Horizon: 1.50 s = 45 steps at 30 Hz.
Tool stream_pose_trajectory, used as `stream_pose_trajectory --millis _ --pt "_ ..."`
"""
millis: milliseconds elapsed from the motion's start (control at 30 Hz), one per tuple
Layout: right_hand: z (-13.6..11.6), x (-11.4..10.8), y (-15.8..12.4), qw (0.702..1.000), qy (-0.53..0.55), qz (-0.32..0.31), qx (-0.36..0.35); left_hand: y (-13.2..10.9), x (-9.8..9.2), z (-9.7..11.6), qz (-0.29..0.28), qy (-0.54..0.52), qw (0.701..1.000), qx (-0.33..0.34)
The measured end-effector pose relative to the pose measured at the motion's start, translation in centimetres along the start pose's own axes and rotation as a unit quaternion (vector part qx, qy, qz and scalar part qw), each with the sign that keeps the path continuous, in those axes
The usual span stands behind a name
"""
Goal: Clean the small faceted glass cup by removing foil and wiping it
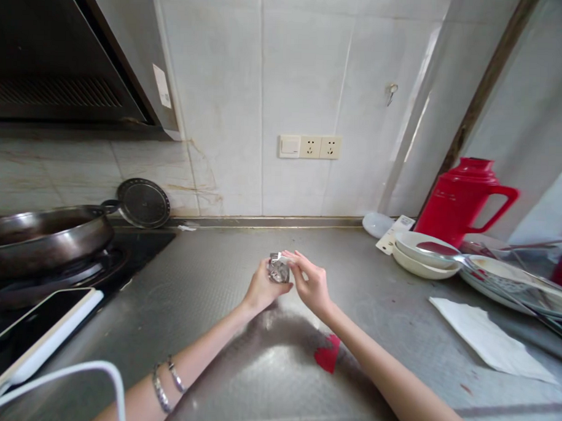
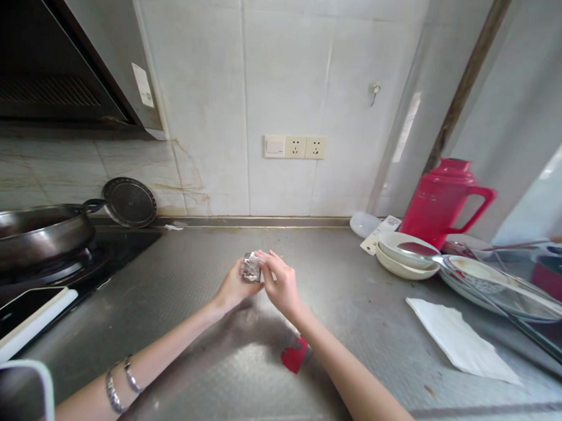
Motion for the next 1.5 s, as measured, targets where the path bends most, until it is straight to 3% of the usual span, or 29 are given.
stream_pose_trajectory --millis 100,167,367,533,633,767,867,1033,1167,1300,1500 --pt "0.7 -0.3 0.3 0.995 0.026 0.003 0.092 -0.1 -0.1 -0.6 0.003 0.004 1.000 -0.014" --pt "0.6 -0.5 0.6 0.992 0.049 -0.024 0.116 -0.2 0.0 -0.5 -0.013 -0.001 0.999 -0.030" --pt "-0.6 -0.9 1.5 0.975 0.109 -0.180 0.076 -0.4 -0.2 1.6 -0.075 -0.044 0.994 -0.065" --pt "0.3 -0.2 1.0 0.963 0.138 -0.221 0.075 -0.3 -0.5 2.1 -0.109 -0.041 0.986 -0.123" --pt "1.0 0.7 0.3 0.963 0.121 -0.234 0.064 -0.2 -0.4 2.1 -0.119 -0.032 0.987 -0.105" --pt "1.7 1.4 -0.3 0.969 0.099 -0.220 0.053 0.1 -0.2 2.0 -0.117 -0.022 0.992 -0.042" --pt "2.3 1.5 -0.4 0.971 0.116 -0.197 0.070 0.0 0.3 1.4 -0.145 -0.036 0.987 -0.065" --pt "3.4 1.4 -0.6 0.960 0.187 -0.152 0.141 0.0 0.4 1.1 -0.171 -0.088 0.978 -0.081" --pt "4.4 1.0 -0.4 0.934 0.261 -0.089 0.226 0.2 0.2 0.2 -0.224 -0.084 0.967 -0.081" --pt "4.6 0.9 -0.1 0.912 0.292 -0.053 0.282 1.0 -0.9 -0.9 -0.174 0.027 0.984 -0.014" --pt "3.6 1.7 -0.3 0.904 0.308 -0.086 0.283 0.9 -1.5 0.0 -0.106 0.068 0.987 0.096"
Point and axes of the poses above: each hand's wrist, its own y-axis towards the middle knuckle, its own x-axis out of the palm, z = x × y, the point moved 5 cm from there along y, towards the middle knuckle, and after that the axes turned 9 degrees about y, right-handed, at the moved point
